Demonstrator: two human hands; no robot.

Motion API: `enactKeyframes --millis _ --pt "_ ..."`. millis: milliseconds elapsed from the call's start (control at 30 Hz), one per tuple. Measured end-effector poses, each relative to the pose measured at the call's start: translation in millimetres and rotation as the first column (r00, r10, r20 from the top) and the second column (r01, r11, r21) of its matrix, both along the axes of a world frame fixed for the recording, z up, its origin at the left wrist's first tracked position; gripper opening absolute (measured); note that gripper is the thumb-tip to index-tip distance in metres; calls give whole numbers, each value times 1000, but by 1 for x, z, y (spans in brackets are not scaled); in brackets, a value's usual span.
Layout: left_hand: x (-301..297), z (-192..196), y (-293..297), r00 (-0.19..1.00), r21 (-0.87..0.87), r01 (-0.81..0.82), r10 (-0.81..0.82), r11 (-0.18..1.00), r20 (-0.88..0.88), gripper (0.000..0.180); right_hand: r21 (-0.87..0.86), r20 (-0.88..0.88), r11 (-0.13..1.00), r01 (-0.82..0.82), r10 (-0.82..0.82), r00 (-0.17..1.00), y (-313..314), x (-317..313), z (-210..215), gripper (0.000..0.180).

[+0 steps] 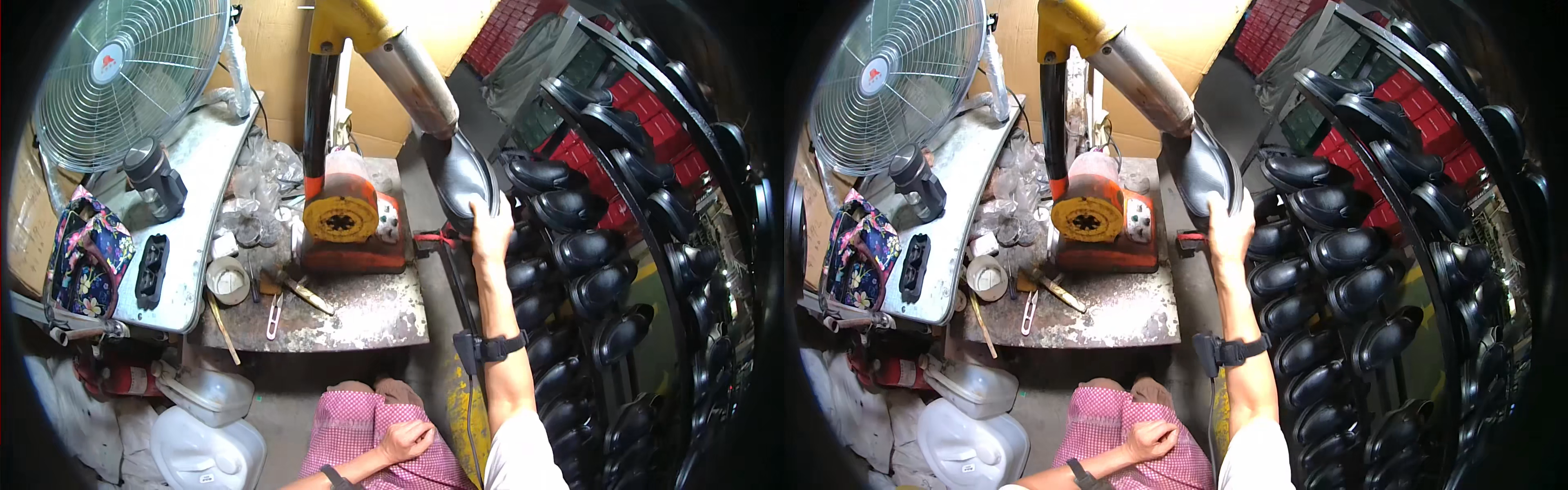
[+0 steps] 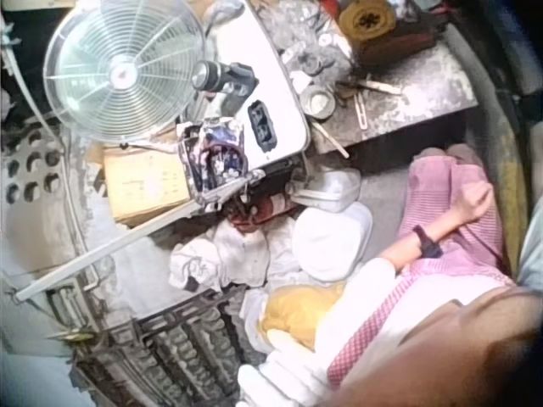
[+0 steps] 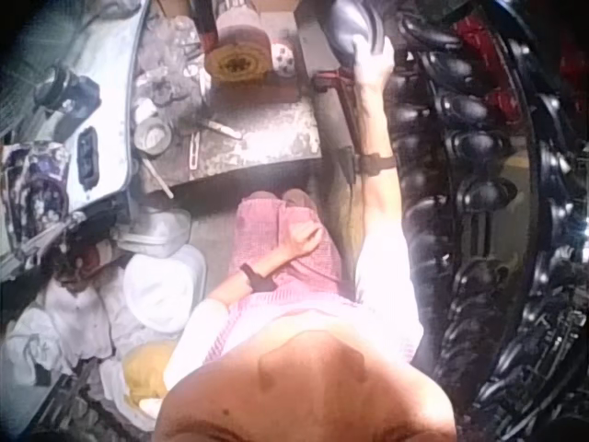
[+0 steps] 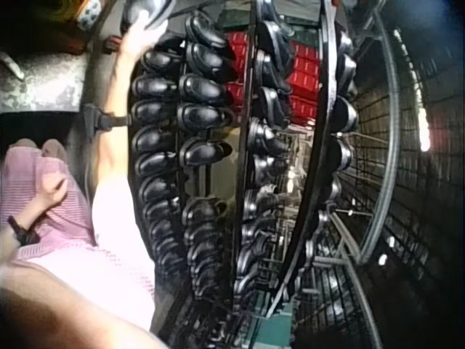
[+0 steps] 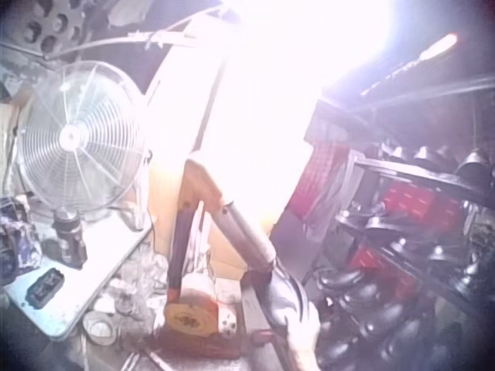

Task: Sort shoes from a rack and perform a quick visual or machine-assisted check.

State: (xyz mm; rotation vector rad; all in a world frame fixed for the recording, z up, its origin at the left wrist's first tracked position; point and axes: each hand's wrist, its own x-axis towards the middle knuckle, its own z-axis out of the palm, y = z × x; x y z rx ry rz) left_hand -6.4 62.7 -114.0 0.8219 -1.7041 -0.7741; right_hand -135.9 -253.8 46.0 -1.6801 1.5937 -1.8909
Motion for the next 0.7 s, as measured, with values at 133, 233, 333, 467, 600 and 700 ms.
enactKeyframes --millis 133,233,333,467,600,700 --pt "1 -10 5 1000 25 -29 29 999 -11 7 321 905 776 -543 -83 417 67 -9 -9 39" --pt "3 -13 7 999 22 4 -5 1000 50 7 283 954 742 -608 -150 260 127 -26 -22 39" --pt "1 -11 6 1000 133 11 -11 991 -1 9 276 960 708 -650 -163 230 180 -45 -34 45" --pt "-3 15 -12 907 726 272 84 631 -413 19 225 974 669 -708 -157 162 243 -52 -30 45" --pt "-17 77 -43 799 674 351 167 650 -578 36 277 961 671 -688 -204 187 293 -48 -32 49" --pt "-27 103 -50 796 649 355 148 673 -588 40 352 936 689 -634 -275 221 320 -28 -21 52"
